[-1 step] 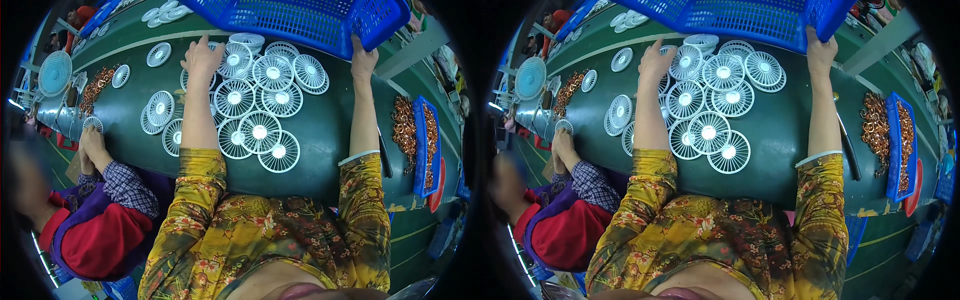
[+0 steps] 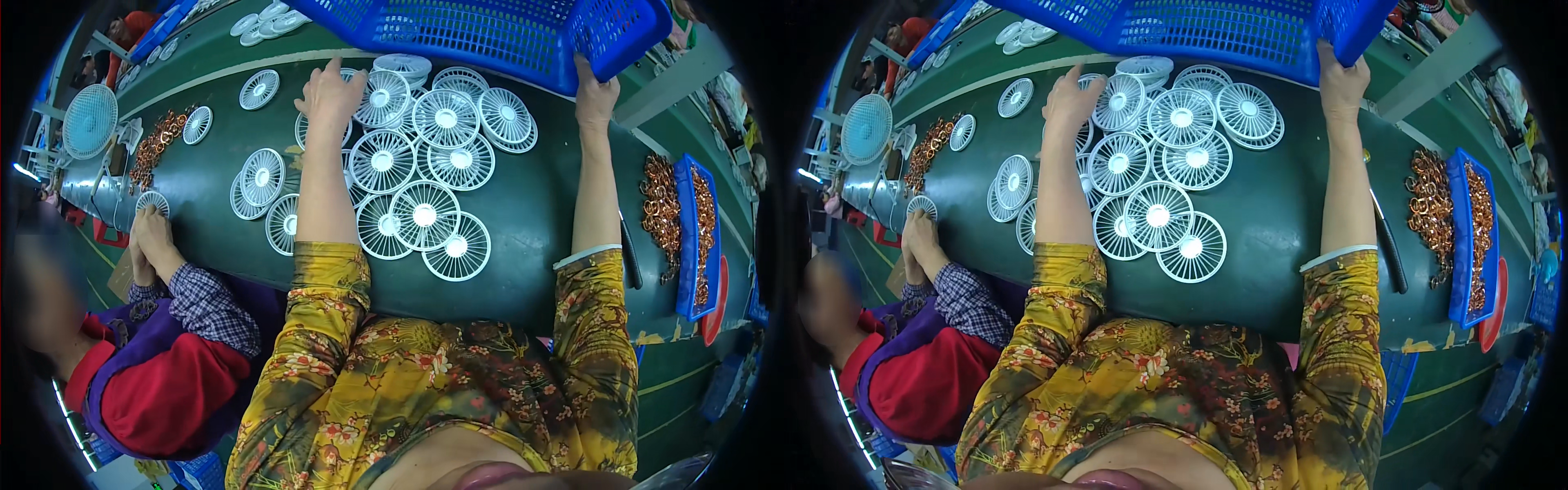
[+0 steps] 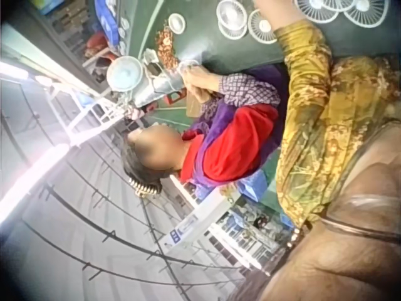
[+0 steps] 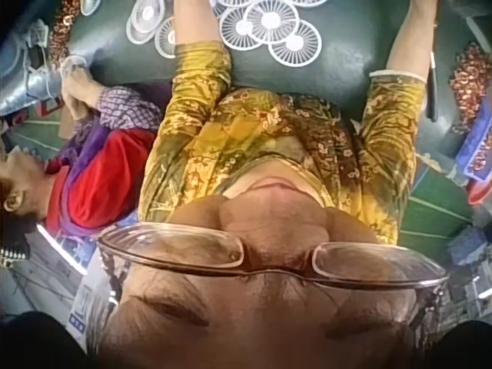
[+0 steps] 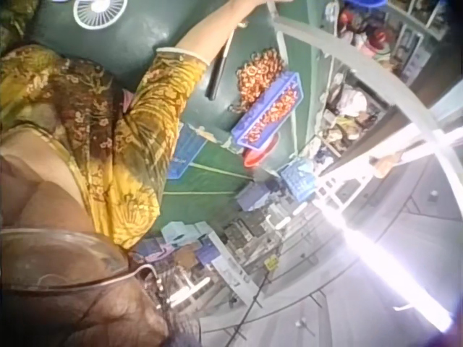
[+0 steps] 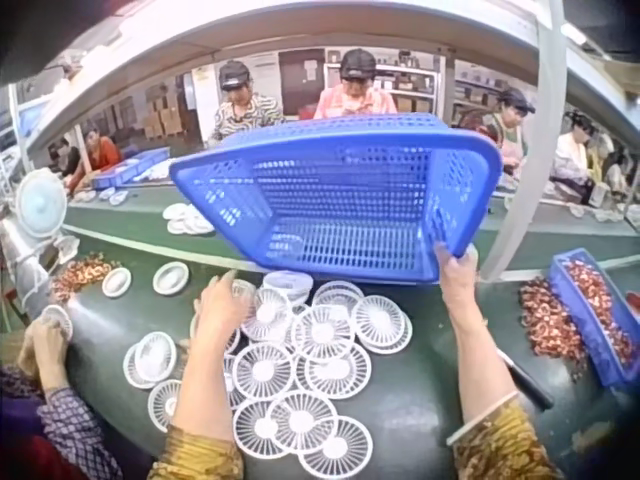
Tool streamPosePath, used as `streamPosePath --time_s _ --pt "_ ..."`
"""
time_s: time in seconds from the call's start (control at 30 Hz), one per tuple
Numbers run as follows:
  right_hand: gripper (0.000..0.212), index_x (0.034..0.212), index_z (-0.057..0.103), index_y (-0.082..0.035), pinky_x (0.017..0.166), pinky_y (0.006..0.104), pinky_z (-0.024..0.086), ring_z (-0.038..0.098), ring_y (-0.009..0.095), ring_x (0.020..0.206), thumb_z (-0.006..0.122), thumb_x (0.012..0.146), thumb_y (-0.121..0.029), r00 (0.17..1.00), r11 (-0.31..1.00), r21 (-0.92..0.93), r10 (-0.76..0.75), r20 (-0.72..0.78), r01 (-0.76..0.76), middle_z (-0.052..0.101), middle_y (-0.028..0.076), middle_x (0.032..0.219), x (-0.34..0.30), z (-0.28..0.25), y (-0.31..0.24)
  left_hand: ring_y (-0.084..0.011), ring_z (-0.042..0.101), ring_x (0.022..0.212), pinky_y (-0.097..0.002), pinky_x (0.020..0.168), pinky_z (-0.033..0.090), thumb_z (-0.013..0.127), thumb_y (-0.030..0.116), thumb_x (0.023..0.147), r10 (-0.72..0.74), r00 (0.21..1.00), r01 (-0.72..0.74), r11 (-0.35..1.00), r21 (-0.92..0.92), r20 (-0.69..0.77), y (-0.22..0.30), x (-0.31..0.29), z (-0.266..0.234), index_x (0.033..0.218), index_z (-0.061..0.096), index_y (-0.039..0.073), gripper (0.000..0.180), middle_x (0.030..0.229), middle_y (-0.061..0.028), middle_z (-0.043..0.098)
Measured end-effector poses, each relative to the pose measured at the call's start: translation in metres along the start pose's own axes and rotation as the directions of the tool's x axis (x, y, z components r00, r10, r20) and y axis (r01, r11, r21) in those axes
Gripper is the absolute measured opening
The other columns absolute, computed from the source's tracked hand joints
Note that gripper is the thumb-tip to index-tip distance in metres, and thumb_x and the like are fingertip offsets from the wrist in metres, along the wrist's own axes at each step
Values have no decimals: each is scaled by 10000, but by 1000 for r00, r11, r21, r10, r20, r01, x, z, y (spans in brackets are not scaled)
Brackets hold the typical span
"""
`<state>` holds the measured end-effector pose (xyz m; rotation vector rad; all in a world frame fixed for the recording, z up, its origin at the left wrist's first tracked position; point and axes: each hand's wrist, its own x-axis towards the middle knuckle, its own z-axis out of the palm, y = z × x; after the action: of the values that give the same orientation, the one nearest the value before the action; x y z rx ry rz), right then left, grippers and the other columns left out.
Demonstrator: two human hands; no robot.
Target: Manually assembling components into plastic fan guards and using a mallet to tap them into place on a factory production line.
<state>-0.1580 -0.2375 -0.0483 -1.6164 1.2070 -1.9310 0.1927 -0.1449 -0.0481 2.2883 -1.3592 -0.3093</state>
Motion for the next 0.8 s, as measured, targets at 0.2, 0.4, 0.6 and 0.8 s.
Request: streamPosePath --time_s 0.2,0.4,0.6,0.8 --pt "158 909 693 5 714 244 449 589 95 751 681 797 -106 994 986 129 95 62 -103 676 7 829 18 -24 -11 -340 462 1276 -615 1099 175 603 435 838 -9 995 10 1000 -10 102 13 -4 -12 1363 501 137 612 1341 -163 529" --pt "161 935 689 4 726 236 448 592 92 766 687 800 -84 996 987 159 2 -89 12 676 8 855 10 -30 -32 -338 492 1253 -615 1103 160 598 430 845 57 998 -57 998 -25 -12 19 -23 -34 1345 519 143 583 1305 -159 566" --pt "162 928 693 -24 789 287 479 616 121 805 717 770 -52 958 991 64 -97 -270 118 673 17 907 -13 -123 -76 -332 566 1161 -408 987 411 579 497 860 324 940 -324 946 20 -108 27 -27 -40 1333 524 116 610 1235 -166 611" --pt "161 920 669 -19 736 278 499 635 123 775 688 762 -3 866 960 243 1 -501 140 684 34 879 -97 -230 -142 -271 547 1177 -347 1004 396 632 296 908 570 808 -590 773 -234 -152 39 -60 -55 1307 518 -19 521 1293 -193 566"
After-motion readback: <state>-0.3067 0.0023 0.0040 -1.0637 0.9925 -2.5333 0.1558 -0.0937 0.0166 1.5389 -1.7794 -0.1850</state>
